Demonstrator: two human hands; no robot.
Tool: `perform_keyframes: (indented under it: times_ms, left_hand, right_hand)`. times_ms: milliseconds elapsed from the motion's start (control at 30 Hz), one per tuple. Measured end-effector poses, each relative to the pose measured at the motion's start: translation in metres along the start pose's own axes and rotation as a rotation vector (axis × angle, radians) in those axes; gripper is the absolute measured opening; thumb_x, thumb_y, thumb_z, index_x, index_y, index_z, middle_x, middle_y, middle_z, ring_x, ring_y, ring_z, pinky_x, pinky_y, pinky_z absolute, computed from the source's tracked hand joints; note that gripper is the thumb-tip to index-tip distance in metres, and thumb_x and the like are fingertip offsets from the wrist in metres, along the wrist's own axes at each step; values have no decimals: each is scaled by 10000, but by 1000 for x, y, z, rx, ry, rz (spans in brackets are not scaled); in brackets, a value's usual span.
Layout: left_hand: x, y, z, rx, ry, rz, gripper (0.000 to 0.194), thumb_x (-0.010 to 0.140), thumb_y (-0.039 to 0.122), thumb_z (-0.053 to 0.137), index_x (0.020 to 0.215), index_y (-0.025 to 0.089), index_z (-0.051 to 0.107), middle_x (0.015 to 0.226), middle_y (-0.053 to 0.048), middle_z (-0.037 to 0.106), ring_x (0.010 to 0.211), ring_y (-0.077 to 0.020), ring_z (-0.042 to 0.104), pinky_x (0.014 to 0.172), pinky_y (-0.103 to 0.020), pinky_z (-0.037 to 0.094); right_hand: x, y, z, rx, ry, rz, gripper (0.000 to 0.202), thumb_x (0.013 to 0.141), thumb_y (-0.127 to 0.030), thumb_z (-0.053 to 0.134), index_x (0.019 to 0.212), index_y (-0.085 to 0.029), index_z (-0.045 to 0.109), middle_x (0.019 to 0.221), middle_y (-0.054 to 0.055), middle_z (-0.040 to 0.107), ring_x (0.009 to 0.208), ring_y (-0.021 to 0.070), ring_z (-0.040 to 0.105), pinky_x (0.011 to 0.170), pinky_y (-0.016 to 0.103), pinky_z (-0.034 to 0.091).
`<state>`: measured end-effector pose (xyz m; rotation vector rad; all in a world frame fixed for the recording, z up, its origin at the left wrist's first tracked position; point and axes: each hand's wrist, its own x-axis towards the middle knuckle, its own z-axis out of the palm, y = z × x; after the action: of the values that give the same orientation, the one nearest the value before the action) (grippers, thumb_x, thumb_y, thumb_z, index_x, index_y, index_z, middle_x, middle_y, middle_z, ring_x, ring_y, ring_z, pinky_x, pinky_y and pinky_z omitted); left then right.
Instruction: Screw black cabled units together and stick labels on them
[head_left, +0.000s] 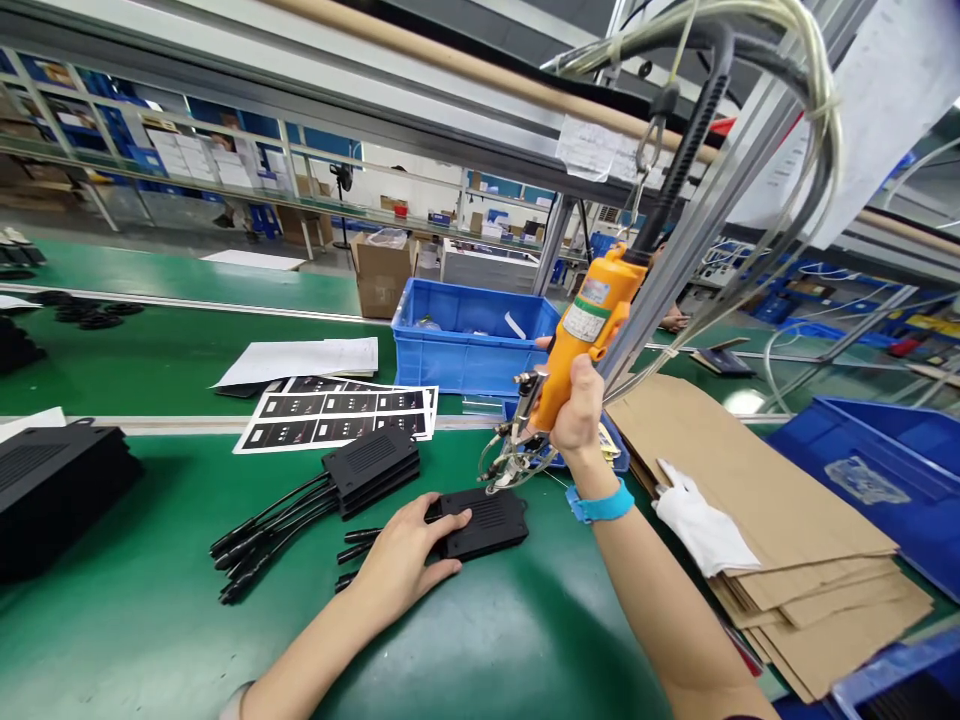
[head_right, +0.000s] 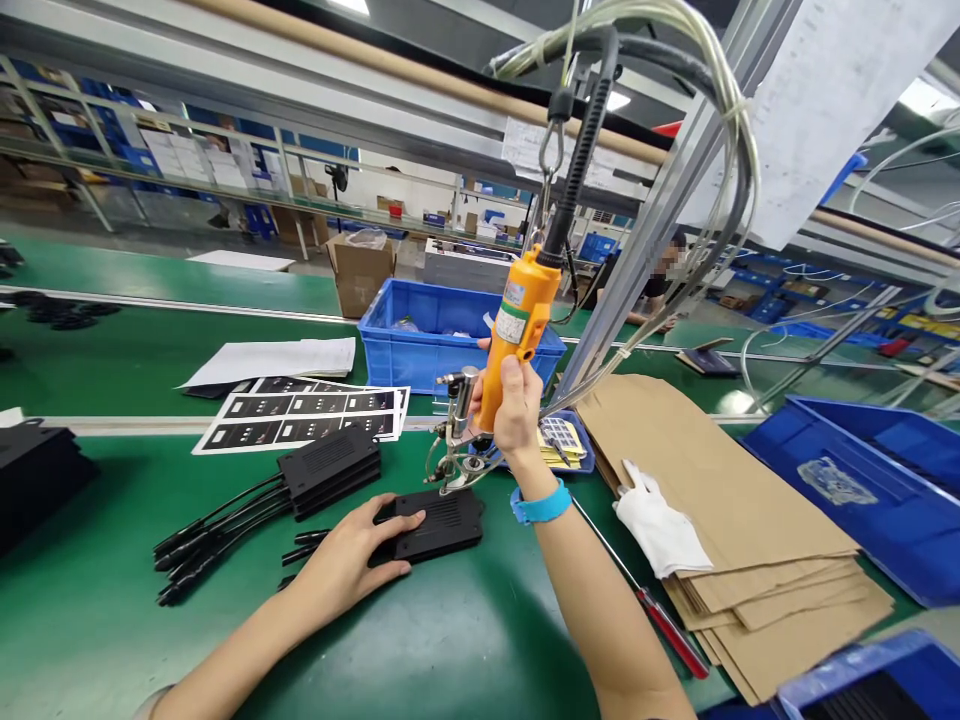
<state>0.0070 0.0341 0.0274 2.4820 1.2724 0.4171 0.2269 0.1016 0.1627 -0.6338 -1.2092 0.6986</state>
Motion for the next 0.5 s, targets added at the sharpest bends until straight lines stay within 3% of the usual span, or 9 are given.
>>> perform_keyframes:
  times_ms: [500]
  left_hand:
    - [-1,-3,1,-25,-26,-20,628,793,239,797,1354,367,545,1388,-156,481,1291,-362,488,1032,-524,462]
  right_hand:
    - [-12,15,-6,-50,25,40,494,898,-684,453,973,-220,606,575,-31,515,402,119,489,380,232,460]
